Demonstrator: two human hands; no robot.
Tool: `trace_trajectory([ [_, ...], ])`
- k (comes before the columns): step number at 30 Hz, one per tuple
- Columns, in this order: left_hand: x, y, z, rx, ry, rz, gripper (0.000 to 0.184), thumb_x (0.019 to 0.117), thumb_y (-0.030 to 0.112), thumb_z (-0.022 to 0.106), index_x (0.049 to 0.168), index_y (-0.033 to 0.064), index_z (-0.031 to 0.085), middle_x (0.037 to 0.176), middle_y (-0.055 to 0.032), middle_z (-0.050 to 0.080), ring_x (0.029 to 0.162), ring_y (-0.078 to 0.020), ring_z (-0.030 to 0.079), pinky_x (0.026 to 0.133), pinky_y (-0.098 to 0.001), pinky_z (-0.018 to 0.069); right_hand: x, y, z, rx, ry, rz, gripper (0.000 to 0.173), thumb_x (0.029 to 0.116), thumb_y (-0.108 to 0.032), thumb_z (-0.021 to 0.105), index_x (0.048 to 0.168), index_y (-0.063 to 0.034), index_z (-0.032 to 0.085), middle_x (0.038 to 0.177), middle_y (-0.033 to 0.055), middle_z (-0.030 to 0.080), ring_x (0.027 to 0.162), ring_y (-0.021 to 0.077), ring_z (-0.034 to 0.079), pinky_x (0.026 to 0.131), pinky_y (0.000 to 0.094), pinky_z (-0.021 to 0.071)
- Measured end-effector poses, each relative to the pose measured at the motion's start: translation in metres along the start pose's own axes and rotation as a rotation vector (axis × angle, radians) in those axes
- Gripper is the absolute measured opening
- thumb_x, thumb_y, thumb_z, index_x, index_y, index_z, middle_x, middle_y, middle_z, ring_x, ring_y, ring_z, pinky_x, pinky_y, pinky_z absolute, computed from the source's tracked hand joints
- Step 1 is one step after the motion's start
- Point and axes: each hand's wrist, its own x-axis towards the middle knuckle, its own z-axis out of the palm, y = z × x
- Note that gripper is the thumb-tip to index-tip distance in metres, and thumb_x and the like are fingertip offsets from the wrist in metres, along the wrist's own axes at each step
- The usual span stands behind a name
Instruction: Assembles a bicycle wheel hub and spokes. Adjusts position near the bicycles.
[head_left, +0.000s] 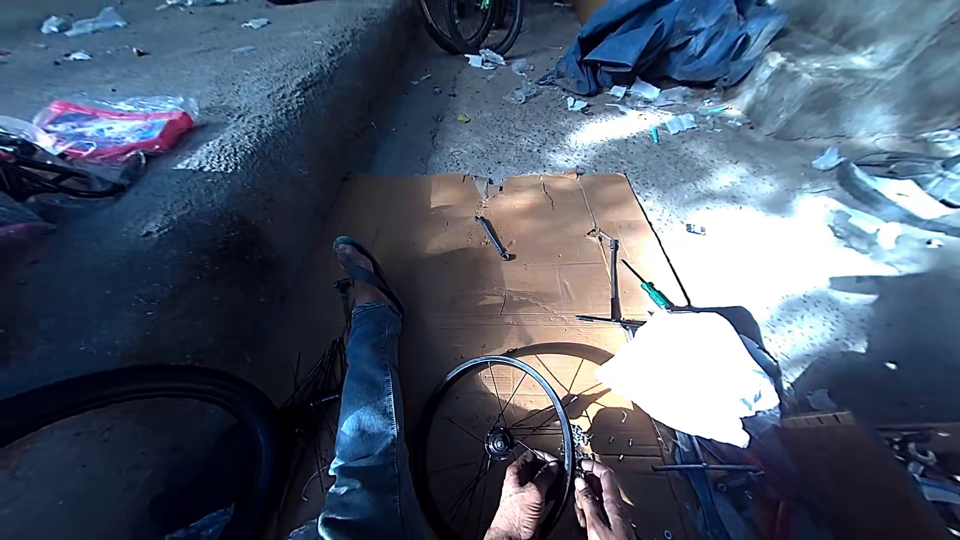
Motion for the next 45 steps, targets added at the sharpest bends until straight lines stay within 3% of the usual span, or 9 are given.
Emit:
trace_trajectory([
  [6, -0.002, 0.006, 0.005, 0.014, 0.024, -0.014, 0.012, 0.0988, 0.001, 0.061, 0.108, -0.0056, 0.064, 0.097, -0.0156, 0.071, 0.089, -0.0223, 0.070, 0.084, -0.0392, 0.0604, 0.009, -0.001, 0.002, 0.130, 0.010, 0.108, 0.026, 0.1055, -0.018, 0.047, 0.127, -0.0046, 0.052, 0.070, 0.0021, 0.050, 0.051, 0.0120, 0.047, 0.047, 0.0303, 0.0438],
  [10, 0.001, 0.015, 0.003, 0.035, 0.044, -0.033, 0.015, 0.0986, 0.002, 0.061, 0.111, -0.0063, 0.064, 0.099, -0.0168, 0.071, 0.090, -0.0238, 0.070, 0.085, -0.0410, 0.0606, 0.012, -0.015, 0.000, -0.117, -0.006, 0.030, 0.064, 0.1037, -0.041, 0.054, 0.154, -0.0041, 0.039, 0.139, 0.0166, 0.059, 0.121, 0.0191, 0.062, 0.104, 0.0413, 0.0506],
  [17, -0.007, 0.041, -0.015, 0.708, 0.355, -0.143, 0.028, 0.0992, 0.030, 0.067, 0.106, 0.0034, 0.072, 0.082, -0.0112, 0.074, 0.068, -0.0235, 0.074, 0.067, -0.0437, 0.0648, 0.023, -0.023, 0.003, -0.206, -0.091, -0.084, 0.081, 0.0943, -0.025, 0.070, 0.162, -0.0146, 0.028, 0.163, 0.0085, 0.038, 0.133, 0.0168, 0.056, 0.105, 0.0386, 0.0522],
  [22, -0.012, 0.045, -0.028, 1.154, 0.410, -0.269, 0.040, 0.1017, 0.048, 0.056, 0.107, 0.0133, 0.074, 0.095, -0.0084, 0.075, 0.090, -0.0258, 0.074, 0.083, -0.0515, 0.0589, 0.024, -0.033, 0.009, -0.130, -0.078, -0.127, 0.075, 0.0986, -0.026, 0.066, 0.163, -0.0195, 0.028, 0.157, 0.0049, 0.047, 0.120, 0.0110, 0.064, 0.096, 0.0333, 0.0570],
  [26, -0.010, 0.041, -0.039, 1.006, 0.358, -0.069, 0.033, 0.1076, 0.030, 0.049, 0.112, 0.0064, 0.073, 0.091, -0.0108, 0.073, 0.084, -0.0249, 0.071, 0.083, -0.0482, 0.0575, 0.028, -0.022, 0.008, -0.002, -0.103, -0.176, 0.050, 0.1026, -0.020, 0.057, 0.152, -0.0147, 0.051, 0.153, 0.0040, 0.052, 0.132, 0.0133, 0.056, 0.108, 0.0331, 0.0483],
  [33, -0.008, 0.047, -0.047, 0.981, 0.379, 0.055, 0.032, 0.1061, 0.028, 0.053, 0.113, 0.0075, 0.075, 0.103, -0.0115, 0.075, 0.099, -0.0239, 0.071, 0.094, -0.0485, 0.0550, 0.041, -0.013, 0.017, 0.103, 0.038, -0.245, 0.039, 0.1043, -0.016, 0.046, 0.139, -0.0071, 0.062, 0.138, 0.0097, 0.061, 0.113, 0.0164, 0.064, 0.089, 0.0321, 0.0564],
  [38, -0.019, 0.065, -0.012, 0.039, 0.470, -0.295, 0.027, 0.1091, 0.022, 0.050, 0.105, -0.0009, 0.064, 0.062, -0.0007, 0.047, 0.043, -0.0082, 0.041, 0.040, -0.0225, 0.0391, 0.046, 0.001, 0.010, 0.049, -0.054, -0.209, 0.029, 0.0988, -0.017, 0.053, 0.113, -0.0124, 0.077, 0.127, 0.0063, 0.069, 0.125, 0.0210, 0.058, 0.108, 0.0399, 0.0449],
  [42, -0.018, 0.058, 0.004, -0.196, 0.398, -0.290, 0.034, 0.1112, 0.024, 0.044, 0.117, -0.0038, 0.062, 0.089, -0.0144, 0.068, 0.073, -0.0235, 0.067, 0.071, -0.0408, 0.0602, 0.031, -0.025, -0.001, -0.116, -0.171, 0.060, 0.051, 0.0897, -0.051, 0.071, 0.119, -0.0092, 0.074, 0.136, 0.0130, 0.060, 0.125, 0.0188, 0.058, 0.103, 0.0363, 0.0505],
  [45, -0.009, 0.043, 0.015, -0.156, 0.405, -0.245, 0.031, 0.1114, 0.022, 0.045, 0.112, -0.0042, 0.062, 0.081, -0.0127, 0.065, 0.062, -0.0193, 0.062, 0.060, -0.0346, 0.0576, 0.036, -0.030, -0.017, -0.218, -0.307, 0.098, 0.056, 0.0914, -0.056, 0.068, 0.120, -0.0085, 0.073, 0.133, 0.0113, 0.063, 0.123, 0.0182, 0.060, 0.104, 0.0373, 0.0511],
])
